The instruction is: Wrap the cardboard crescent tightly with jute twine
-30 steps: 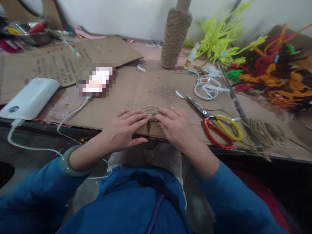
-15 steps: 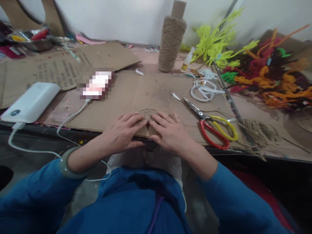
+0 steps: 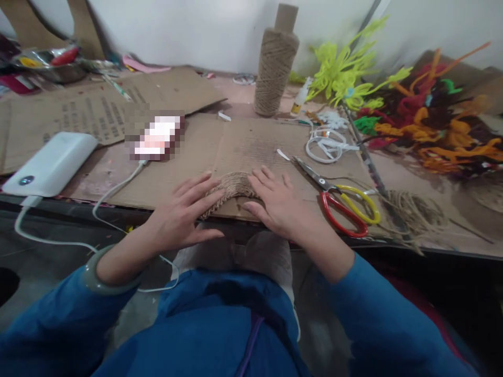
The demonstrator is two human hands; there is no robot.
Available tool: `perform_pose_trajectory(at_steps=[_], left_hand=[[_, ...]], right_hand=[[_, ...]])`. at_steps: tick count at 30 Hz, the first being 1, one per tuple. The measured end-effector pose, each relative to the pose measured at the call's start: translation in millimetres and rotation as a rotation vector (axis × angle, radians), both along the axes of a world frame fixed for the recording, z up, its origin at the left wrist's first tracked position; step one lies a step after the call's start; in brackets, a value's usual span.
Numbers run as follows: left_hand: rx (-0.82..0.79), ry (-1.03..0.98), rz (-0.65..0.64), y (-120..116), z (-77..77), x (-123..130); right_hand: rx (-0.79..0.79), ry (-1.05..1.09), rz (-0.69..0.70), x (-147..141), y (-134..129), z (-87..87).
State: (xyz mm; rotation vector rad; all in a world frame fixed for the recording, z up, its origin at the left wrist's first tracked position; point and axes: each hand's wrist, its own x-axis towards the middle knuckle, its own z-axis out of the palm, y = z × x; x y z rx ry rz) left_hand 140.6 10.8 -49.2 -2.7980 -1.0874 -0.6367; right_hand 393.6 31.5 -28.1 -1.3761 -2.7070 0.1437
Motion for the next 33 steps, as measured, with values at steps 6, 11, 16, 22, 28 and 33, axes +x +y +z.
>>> perform_pose_trajectory(at_steps=[6, 11, 16, 22, 28, 33], left_hand=[[0.134, -0.073, 0.094, -19.5, -12.1, -16.3], [0.126, -0.079, 0.1, -20.5, -14.7, -14.3], [0.088, -0.092, 0.103, -20.3, -15.2, -15.1], [0.098, -0.139, 0.083, -19.6, -18.6, -14.1], [0.132, -0.177, 0.087, -16.9, -22.7, -11.3], [0.136, -0.213, 0.083, -16.3, -22.3, -9.9]], right_hand=[[0.053, -0.078, 0.029, -34.9, 8.2, 2.3], [0.023, -0.082, 0.049, -43.2, 15.5, -5.2], [-0.05, -0.009, 0.053, -33.5, 22.0, -6.0], [-0.037, -0.017, 0.004, -38.3, 22.4, 2.0], [0.0, -0.11, 0.082, -63.6, 14.0, -2.1], [-0.036, -0.005, 0.05, -62.4, 11.9, 3.0]])
